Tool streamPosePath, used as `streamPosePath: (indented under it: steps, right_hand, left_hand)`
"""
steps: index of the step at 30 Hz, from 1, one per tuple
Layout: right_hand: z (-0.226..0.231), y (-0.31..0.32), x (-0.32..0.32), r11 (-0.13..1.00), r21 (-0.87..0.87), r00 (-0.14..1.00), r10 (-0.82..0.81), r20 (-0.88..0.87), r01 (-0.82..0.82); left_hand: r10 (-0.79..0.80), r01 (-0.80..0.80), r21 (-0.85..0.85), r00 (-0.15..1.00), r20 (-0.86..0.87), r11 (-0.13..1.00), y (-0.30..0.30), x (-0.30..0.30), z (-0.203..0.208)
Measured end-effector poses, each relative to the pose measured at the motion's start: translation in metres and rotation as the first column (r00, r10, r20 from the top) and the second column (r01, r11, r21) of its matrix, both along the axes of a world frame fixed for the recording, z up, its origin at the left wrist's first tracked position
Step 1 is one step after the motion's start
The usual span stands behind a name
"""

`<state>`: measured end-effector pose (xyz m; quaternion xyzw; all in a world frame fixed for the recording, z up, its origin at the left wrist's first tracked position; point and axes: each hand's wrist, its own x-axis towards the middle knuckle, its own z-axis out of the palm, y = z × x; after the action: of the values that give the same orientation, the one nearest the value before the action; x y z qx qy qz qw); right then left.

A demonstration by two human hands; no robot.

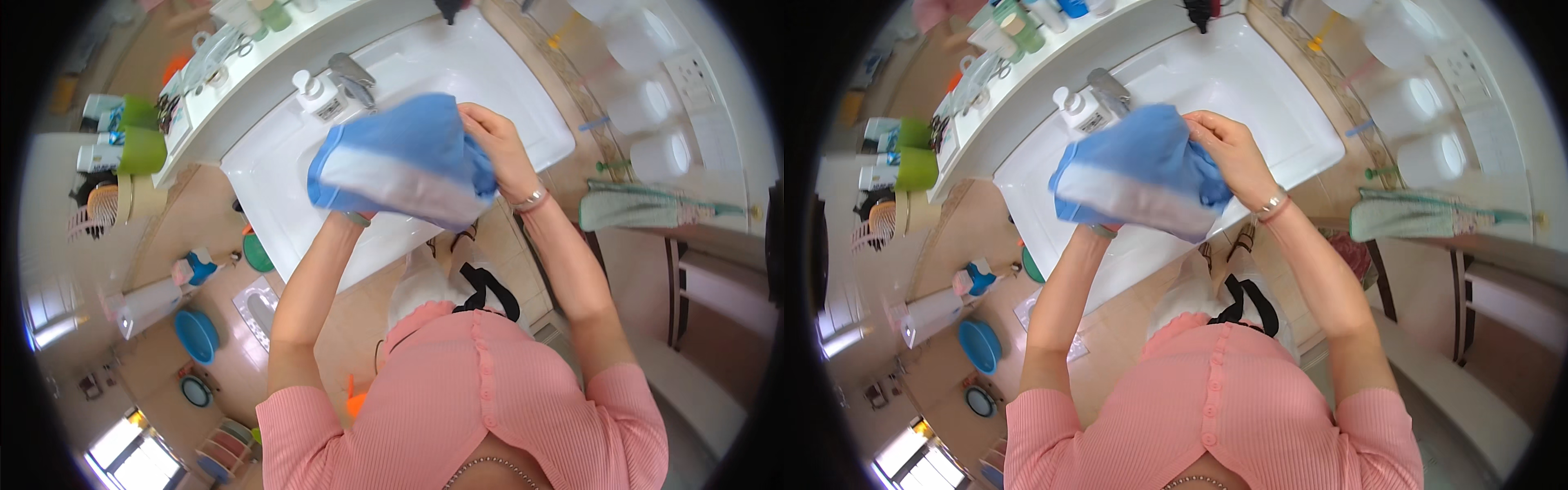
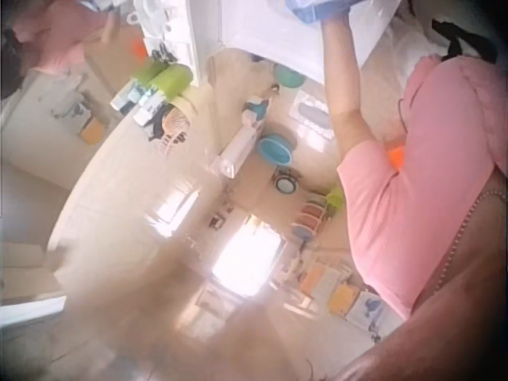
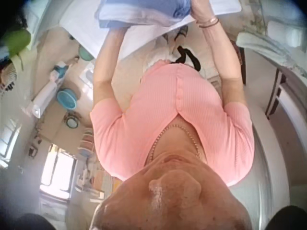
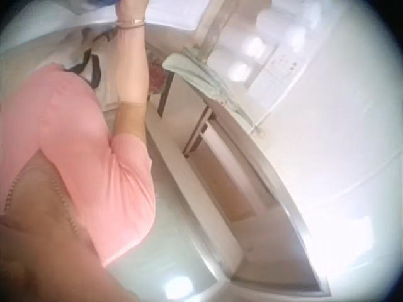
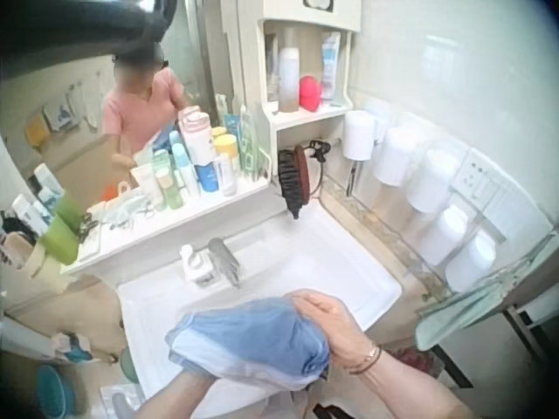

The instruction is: The person washes a small bundle of light-colored and blue fabric by hand in a bathroom sink. They wet the items, rub them together, rinse them under running water, and wring out the excess water. Finally, they unfold and display the washed blue garment.

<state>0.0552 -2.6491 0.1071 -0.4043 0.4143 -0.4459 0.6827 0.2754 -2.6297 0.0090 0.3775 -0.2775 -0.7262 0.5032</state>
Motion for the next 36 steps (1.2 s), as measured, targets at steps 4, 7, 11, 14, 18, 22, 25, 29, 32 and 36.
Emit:
streamPosePath:
  steps: [4, 7, 11, 14, 18, 22, 25, 29, 32, 36]
  right_hand:
    - [-0.009, 0.018, -0.027, 0.992, 0.046, 0.982, -0.123, 0.146, 0.118]
    - [-0.005, 0.035, -0.047, 0.975, -0.023, 0.974, -0.222, 0.036, 0.223]
    - [-0.003, 0.073, -0.081, 0.976, -0.168, 0.910, -0.195, -0.365, 0.142]
    - [-0.007, 0.109, -0.125, 0.972, -0.161, 0.933, -0.215, -0.289, 0.174]
    - [0.012, 0.185, -0.215, 0.871, -0.237, 0.796, -0.490, -0.356, 0.431]
    - [0.041, 0.258, -0.324, 0.613, -0.226, 0.650, -0.741, 0.167, 0.757]
    - [0.048, 0.301, -0.408, 0.513, -0.096, 0.513, -0.791, 0.334, 0.853]
    - [0.042, 0.333, -0.499, 0.596, -0.004, 0.586, -0.788, 0.186, 0.803]
    - [0.041, 0.346, -0.546, 0.570, 0.119, 0.535, -0.811, 0.236, 0.813]
    - [0.038, 0.335, -0.606, 0.576, 0.101, 0.521, -0.790, 0.323, 0.811]
  left_hand:
    - [-0.168, 0.171, -0.120, 0.985, 0.029, 0.978, 0.004, -0.031, 0.014]
    - [-0.218, 0.232, 0.021, 0.938, -0.270, 0.973, 0.013, -0.063, 0.039]
    - [-0.171, 0.183, 0.077, 0.975, -0.142, 0.980, 0.023, -0.118, 0.051]
    - [-0.171, 0.172, 0.065, 0.985, -0.028, 0.983, 0.045, -0.170, 0.056]
    - [-0.346, 0.384, -0.128, 0.906, 0.245, 0.914, 0.087, -0.245, 0.048]
    - [-0.504, 0.730, -0.257, 0.642, 0.578, 0.633, 0.106, -0.331, 0.005]
    - [-0.293, 0.896, -0.284, 0.389, 0.873, 0.341, 0.124, -0.407, 0.007]
    - [-0.335, 0.927, 0.040, 0.095, 0.937, 0.372, 0.165, -0.494, 0.061]
    - [-0.329, 0.934, 0.023, 0.103, 0.939, 0.357, 0.169, -0.545, 0.055]
    - [0.099, 0.946, -0.266, 0.252, 0.963, 0.184, 0.173, -0.606, 0.058]
